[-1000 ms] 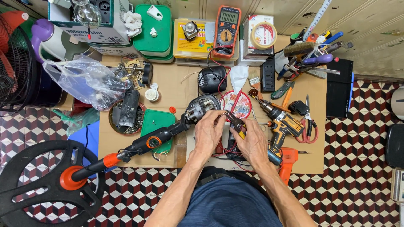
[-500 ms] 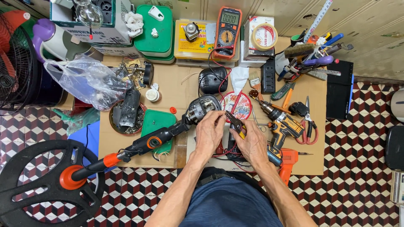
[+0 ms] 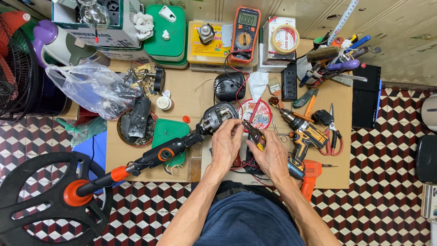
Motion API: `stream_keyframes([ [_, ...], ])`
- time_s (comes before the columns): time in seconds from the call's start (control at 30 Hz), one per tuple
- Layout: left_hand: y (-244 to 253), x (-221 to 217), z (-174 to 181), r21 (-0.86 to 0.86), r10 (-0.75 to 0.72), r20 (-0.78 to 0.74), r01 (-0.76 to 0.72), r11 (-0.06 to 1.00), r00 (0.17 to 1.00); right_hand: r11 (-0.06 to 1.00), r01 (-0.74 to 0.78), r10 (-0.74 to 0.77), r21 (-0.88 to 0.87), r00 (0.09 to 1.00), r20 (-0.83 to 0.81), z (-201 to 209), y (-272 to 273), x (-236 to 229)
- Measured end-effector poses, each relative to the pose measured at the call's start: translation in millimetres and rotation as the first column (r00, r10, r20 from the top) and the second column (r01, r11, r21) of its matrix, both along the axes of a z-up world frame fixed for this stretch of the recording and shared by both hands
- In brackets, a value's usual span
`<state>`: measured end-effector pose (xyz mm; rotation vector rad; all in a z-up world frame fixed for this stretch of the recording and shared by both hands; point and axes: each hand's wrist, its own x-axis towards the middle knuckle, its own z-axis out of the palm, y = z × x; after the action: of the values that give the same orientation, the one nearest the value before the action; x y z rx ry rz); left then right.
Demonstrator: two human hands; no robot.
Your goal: The recorder is repairing and testing the internal electronic components of a metal detector using a multimeter and various hand tools.
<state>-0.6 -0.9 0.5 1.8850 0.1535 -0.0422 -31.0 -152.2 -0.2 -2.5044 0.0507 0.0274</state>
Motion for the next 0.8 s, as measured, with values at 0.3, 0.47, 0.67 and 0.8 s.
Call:
stream_keyframes([
  [0.3, -1.4, -1.1, -1.6, -0.002, 0.026, 0.008, -0.026, 1.000, 1.000, 0.998, -0.027, 0.028, -0.053, 0.999, 0.016, -2.7, -0.9, -2.2],
  [0.47, -2.6, -1.2, -1.9, -0.005, 0.030, 0.015, -0.030, 1.000, 0.999, 0.996, -0.025, 0.030, -0.088, 0.998, 0.051, -4.6, -2.8, -2.9],
  [0.67, -3.5, -1.0, -4.3, 0.003, 0.031, 0.021, -0.031, 1.000, 0.999, 1.000, 0.016, -0.015, -0.026, 0.999, 0.044, -1.2, -0.3, -4.6],
  [0.8, -3.1, -1.0, -9.9, 0.014, 0.026, 0.037, -0.026, 1.000, 0.999, 1.000, 0.027, -0.027, 0.011, 0.999, 0.025, 2.6, 3.4, -2.1],
])
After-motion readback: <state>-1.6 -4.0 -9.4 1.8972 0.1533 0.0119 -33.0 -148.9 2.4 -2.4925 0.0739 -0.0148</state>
